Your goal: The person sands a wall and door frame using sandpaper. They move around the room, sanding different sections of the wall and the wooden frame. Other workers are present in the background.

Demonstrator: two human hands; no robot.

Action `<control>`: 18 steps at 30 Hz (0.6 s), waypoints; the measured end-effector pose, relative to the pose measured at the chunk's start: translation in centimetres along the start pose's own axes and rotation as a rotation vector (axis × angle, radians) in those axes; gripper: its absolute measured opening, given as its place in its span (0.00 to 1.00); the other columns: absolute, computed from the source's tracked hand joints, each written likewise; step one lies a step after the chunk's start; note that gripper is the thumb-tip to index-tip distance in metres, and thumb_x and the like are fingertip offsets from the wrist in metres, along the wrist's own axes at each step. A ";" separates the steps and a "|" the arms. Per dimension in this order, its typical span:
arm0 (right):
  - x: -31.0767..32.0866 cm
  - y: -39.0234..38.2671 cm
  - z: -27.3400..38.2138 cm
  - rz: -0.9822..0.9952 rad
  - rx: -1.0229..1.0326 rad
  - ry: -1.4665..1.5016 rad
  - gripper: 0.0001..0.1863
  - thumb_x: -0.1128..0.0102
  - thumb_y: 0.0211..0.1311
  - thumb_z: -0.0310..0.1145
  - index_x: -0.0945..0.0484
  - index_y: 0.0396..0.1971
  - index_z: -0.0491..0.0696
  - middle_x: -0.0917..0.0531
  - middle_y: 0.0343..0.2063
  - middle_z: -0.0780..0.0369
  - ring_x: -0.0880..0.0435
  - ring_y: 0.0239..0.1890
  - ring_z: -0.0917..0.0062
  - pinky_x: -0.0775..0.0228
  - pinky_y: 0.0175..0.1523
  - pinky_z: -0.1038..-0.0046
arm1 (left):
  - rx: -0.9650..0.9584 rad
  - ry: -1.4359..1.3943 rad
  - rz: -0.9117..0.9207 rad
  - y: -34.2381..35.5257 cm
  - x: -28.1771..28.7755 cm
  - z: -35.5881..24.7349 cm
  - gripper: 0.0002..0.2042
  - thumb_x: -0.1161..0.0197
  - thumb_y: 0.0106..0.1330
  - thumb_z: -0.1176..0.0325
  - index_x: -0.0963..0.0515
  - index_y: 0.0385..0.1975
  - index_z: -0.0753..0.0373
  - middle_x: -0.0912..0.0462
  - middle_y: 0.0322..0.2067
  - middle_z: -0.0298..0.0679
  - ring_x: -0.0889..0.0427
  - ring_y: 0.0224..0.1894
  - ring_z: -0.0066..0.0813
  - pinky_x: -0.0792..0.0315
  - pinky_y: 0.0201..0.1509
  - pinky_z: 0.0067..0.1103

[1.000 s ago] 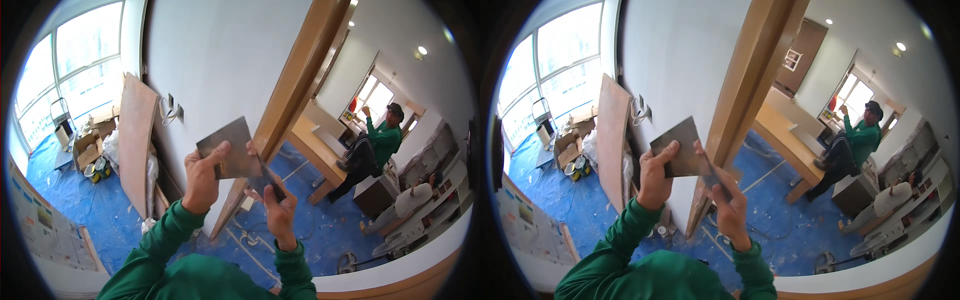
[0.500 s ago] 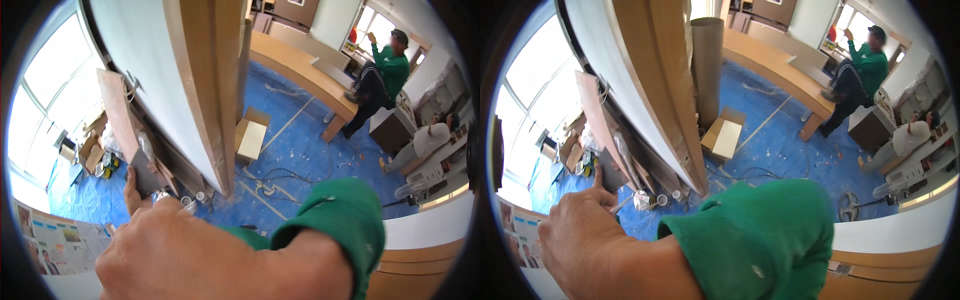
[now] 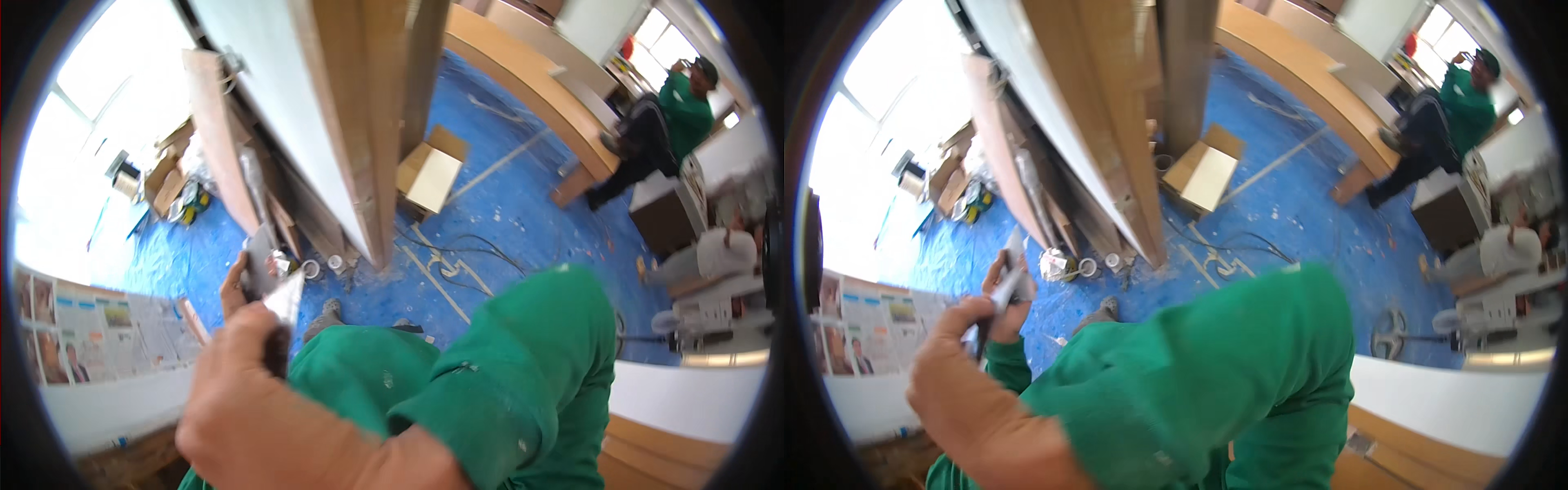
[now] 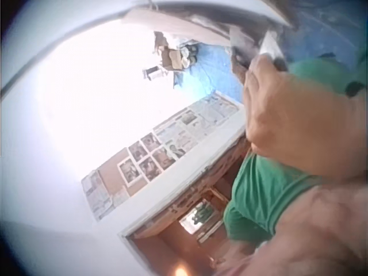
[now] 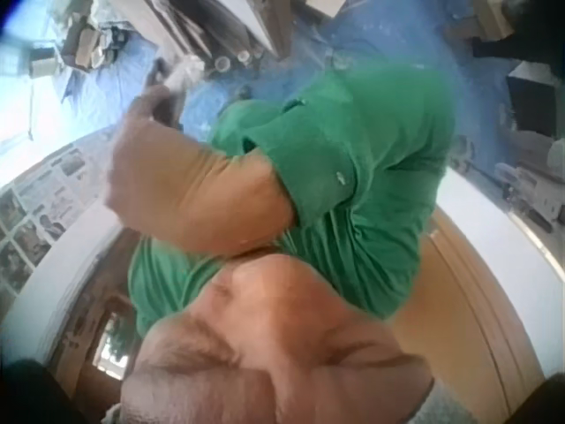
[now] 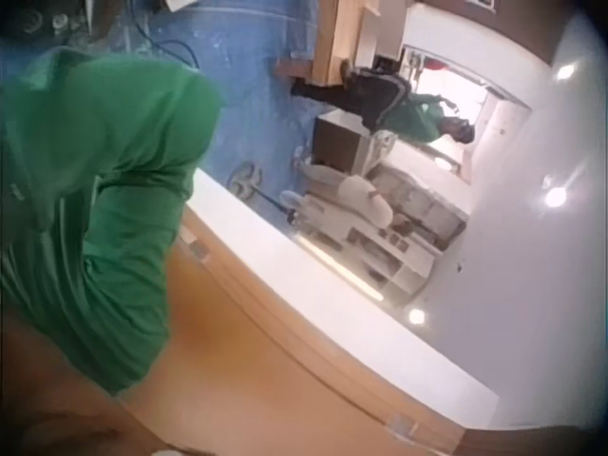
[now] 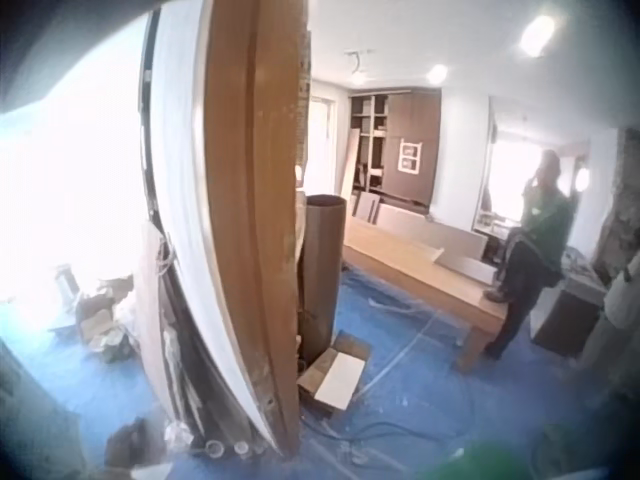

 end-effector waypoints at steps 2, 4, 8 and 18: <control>-2.3 -0.7 -1.0 -0.301 -0.069 0.121 0.19 0.39 0.40 0.30 0.21 0.37 0.42 0.16 0.32 0.52 0.18 0.29 0.57 0.26 0.34 0.58 | -0.122 0.026 -0.151 -1.8 0.6 -0.7 0.17 0.45 0.71 0.69 0.29 0.54 0.74 0.19 0.48 0.46 0.19 0.49 0.34 0.23 0.56 0.28; -6.3 -1.5 -5.8 -0.689 -0.013 0.553 0.20 0.39 0.39 0.30 0.20 0.38 0.41 0.17 0.29 0.52 0.18 0.29 0.54 0.24 0.37 0.60 | -0.214 -0.031 -0.112 -3.1 0.6 -1.4 0.18 0.46 0.70 0.70 0.29 0.55 0.74 0.19 0.48 0.46 0.19 0.50 0.34 0.24 0.56 0.28; -17.3 -1.9 -11.5 -0.880 -0.688 1.672 0.14 0.43 0.63 0.28 0.20 0.45 0.36 0.13 0.38 0.56 0.13 0.40 0.66 0.22 0.49 0.68 | -0.525 0.070 -0.134 -3.8 0.7 -2.4 0.12 0.38 0.69 0.67 0.22 0.48 0.65 0.16 0.42 0.42 0.15 0.43 0.33 0.21 0.49 0.26; -26.0 6.7 -9.7 -1.429 -0.940 1.783 0.12 0.40 0.68 0.31 0.21 0.45 0.39 0.16 0.42 0.59 0.16 0.41 0.77 0.23 0.47 0.74 | -0.514 -0.013 -0.048 -0.3 0.0 -2.9 0.16 0.43 0.68 0.76 0.25 0.55 0.67 0.18 0.52 0.43 0.18 0.53 0.38 0.25 0.61 0.33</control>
Point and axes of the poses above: each hand's wrist, its own y-axis towards the middle knuckle, its own x-axis out of the back of the hand, z = x × y, the point moved 3 cm from there along y, towards the middle knuckle
